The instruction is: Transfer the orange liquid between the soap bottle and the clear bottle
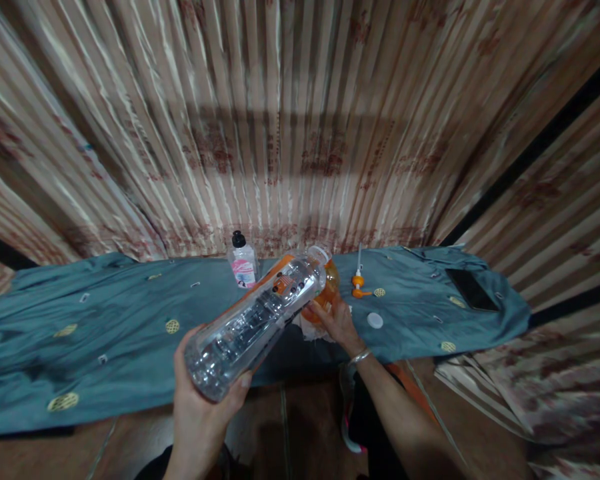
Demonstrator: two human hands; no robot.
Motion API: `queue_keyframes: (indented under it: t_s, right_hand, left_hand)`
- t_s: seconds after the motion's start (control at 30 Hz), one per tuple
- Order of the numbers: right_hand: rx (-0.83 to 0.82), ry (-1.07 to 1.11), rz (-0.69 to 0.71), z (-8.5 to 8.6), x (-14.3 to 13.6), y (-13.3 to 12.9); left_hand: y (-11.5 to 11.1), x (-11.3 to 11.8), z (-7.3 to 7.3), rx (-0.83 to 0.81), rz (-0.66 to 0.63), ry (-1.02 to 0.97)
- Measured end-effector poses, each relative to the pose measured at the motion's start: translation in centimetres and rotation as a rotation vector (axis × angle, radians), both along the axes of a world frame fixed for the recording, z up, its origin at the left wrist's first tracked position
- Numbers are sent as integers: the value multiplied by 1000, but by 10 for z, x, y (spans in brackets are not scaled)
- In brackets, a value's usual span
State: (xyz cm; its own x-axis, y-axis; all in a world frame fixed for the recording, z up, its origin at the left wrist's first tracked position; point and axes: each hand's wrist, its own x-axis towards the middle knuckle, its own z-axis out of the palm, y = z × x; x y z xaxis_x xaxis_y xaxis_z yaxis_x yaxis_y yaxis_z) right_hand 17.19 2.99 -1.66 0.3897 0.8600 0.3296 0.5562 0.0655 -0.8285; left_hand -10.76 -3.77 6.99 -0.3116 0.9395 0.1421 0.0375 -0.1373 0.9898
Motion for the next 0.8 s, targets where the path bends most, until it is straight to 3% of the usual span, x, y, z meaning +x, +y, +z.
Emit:
queue_keyframes:
  t_s: [0.23, 0.8]
  right_hand:
    - [-57, 142, 16, 3, -5, 2]
    - [-99, 102, -28, -5, 0, 6]
  left_hand:
    - [-1, 3, 2, -6, 1, -19]
    - [1, -2, -2, -11, -25, 24]
